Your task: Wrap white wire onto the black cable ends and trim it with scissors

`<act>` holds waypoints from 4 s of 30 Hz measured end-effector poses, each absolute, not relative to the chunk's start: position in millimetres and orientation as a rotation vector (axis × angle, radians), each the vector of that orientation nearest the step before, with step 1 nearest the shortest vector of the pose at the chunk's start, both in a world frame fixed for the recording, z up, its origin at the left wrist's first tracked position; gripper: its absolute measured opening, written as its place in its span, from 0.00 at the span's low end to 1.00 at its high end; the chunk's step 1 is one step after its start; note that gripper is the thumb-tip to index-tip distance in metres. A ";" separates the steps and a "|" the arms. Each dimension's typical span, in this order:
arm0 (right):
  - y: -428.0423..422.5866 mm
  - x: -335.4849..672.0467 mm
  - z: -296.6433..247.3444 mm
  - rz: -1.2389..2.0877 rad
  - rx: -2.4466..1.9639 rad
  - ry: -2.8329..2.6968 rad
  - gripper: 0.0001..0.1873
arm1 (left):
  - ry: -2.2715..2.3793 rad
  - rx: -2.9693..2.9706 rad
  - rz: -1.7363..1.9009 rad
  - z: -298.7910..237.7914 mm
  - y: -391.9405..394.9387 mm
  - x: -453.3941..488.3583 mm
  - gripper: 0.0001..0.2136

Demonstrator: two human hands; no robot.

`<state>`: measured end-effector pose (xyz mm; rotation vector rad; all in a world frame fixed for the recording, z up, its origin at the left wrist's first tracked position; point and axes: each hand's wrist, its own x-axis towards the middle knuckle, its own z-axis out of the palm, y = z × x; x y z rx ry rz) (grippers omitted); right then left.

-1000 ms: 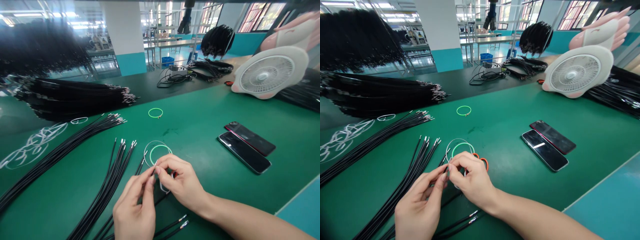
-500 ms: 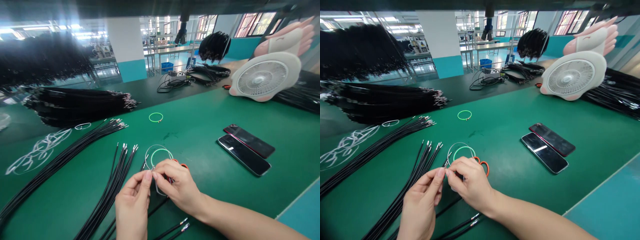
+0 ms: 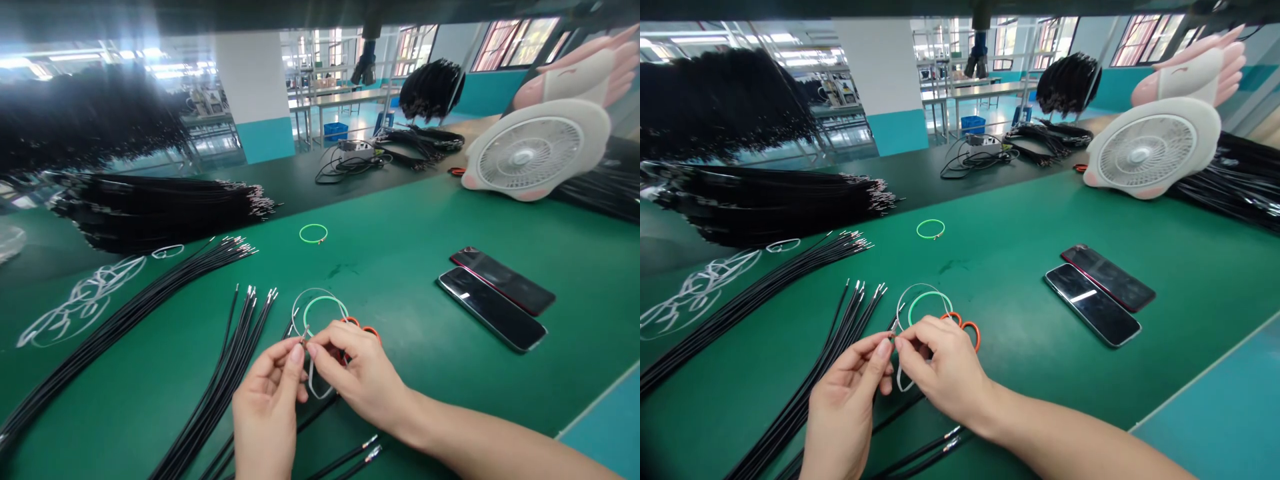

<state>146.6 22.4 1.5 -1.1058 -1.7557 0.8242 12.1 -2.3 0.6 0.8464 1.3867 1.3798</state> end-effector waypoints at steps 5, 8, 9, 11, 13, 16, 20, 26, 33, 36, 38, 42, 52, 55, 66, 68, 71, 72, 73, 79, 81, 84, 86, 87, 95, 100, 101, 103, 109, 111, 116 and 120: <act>21.6 145.9 1.5 0.728 -1.106 -1.802 0.11 | 1.416 0.870 1.348 1.4 -4.7 14.1 0.16; 20.9 145.1 3.1 0.693 -1.101 -1.814 0.11 | 1.417 0.864 1.352 0.7 -5.4 15.2 0.16; 20.6 144.9 3.7 0.688 -1.097 -1.814 0.11 | 1.415 0.862 1.355 0.2 -5.4 15.6 0.16; 20.0 144.7 4.6 0.689 -1.092 -1.812 0.12 | 1.415 0.877 1.359 -0.8 -5.1 16.7 0.15; 19.6 144.6 4.3 0.704 -1.097 -1.805 0.12 | 1.436 0.917 1.368 -1.3 -5.0 18.1 0.14; 19.7 144.5 2.1 0.756 -1.119 -1.785 0.13 | 1.476 0.951 1.396 -0.7 -5.7 20.4 0.13; 20.8 144.1 -0.1 0.811 -1.129 -1.761 0.13 | 1.463 0.925 1.398 1.2 -7.7 22.2 0.15; 19.3 142.9 1.5 0.802 -1.131 -1.733 0.12 | 1.450 0.886 1.435 -0.6 -6.8 21.9 0.18; 17.9 143.2 2.0 0.813 -1.129 -1.714 0.11 | 1.617 1.044 1.405 -4.6 -8.3 16.3 0.21; 17.9 143.5 2.6 0.791 -1.127 -1.708 0.12 | 1.644 1.144 1.391 -5.4 -9.7 13.4 0.18; 17.6 143.6 3.1 0.771 -1.128 -1.708 0.12 | 1.637 1.197 1.381 -6.5 -10.3 12.1 0.16; 16.5 143.3 3.8 0.750 -1.136 -1.705 0.12 | 1.631 1.240 1.388 -8.6 -11.2 11.8 0.14; 14.5 142.9 4.2 0.739 -1.120 -1.696 0.13 | 1.671 1.298 1.409 -7.7 -12.1 12.5 0.11; 14.6 142.9 3.3 0.741 -1.115 -1.699 0.13 | 1.681 1.302 1.399 -8.2 -12.3 12.1 0.11; 14.8 144.5 4.6 0.707 -1.089 -1.727 0.12 | 1.698 1.356 1.392 -6.7 -13.3 13.8 0.10; 15.0 144.7 4.9 0.718 -1.101 -1.721 0.12 | 1.702 1.370 1.395 -6.6 -14.0 14.1 0.10; 16.0 144.5 4.6 0.766 -1.125 -1.698 0.12 | 1.707 1.432 1.382 -7.7 -15.2 13.2 0.09; 16.4 144.4 4.5 0.772 -1.123 -1.697 0.12 | 1.711 1.457 1.377 -8.3 -15.4 12.7 0.09; 17.0 144.2 4.3 0.772 -1.120 -1.697 0.12 | 1.710 1.485 1.372 -8.9 -15.4 12.1 0.09; 18.4 144.3 2.4 0.750 -1.114 -1.716 0.13 | 1.690 1.615 1.355 -9.5 -15.8 9.2 0.08; 17.8 144.7 1.3 0.763 -1.119 -1.717 0.13 | 1.691 1.634 1.335 -8.5 -16.9 8.7 0.07; 16.7 145.1 0.2 0.781 -1.116 -1.717 0.13 | 1.698 1.650 1.319 -6.9 -18.2 8.6 0.07; 16.4 145.1 0.3 0.790 -1.113 -1.714 0.13 | 1.702 1.655 1.312 -5.9 -18.4 9.2 0.08; 16.4 145.0 0.5 0.794 -1.114 -1.709 0.13 | 1.703 1.656 1.308 -5.3 -18.3 9.7 0.08; 16.5 144.6 1.6 0.787 -1.125 -1.702 0.13 | 1.720 1.601 1.336 -0.8 -19.1 13.2 0.07; 18.8 145.5 0.0 0.788 -1.103 -1.725 0.12 | 1.619 1.200 1.336 -1.1 -12.9 13.5 0.09; 19.4 145.6 -0.5 0.787 -1.100 -1.735 0.12 | 1.559 1.051 1.314 -0.3 -11.1 13.4 0.10; 20.2 145.7 -1.6 0.784 -1.103 -1.761 0.12 | 1.427 0.796 1.258 3.4 -8.0 12.8 0.13; 20.8 145.5 -1.6 0.743 -1.080 -1.808 0.11 | 1.236 0.565 1.202 18.8 -5.6 9.9 0.14; 21.0 145.5 -0.3 0.739 -1.051 -1.820 0.11 | 1.219 0.581 1.205 19.3 -5.3 9.9 0.13; 20.5 144.6 3.2 0.793 -1.030 -1.818 0.11 | 1.255 0.567 1.244 12.2 -3.4 11.0 0.12; 20.7 143.6 4.4 0.999 -1.090 -1.719 0.13 | 1.254 0.567 1.274 10.4 -2.6 10.0 0.13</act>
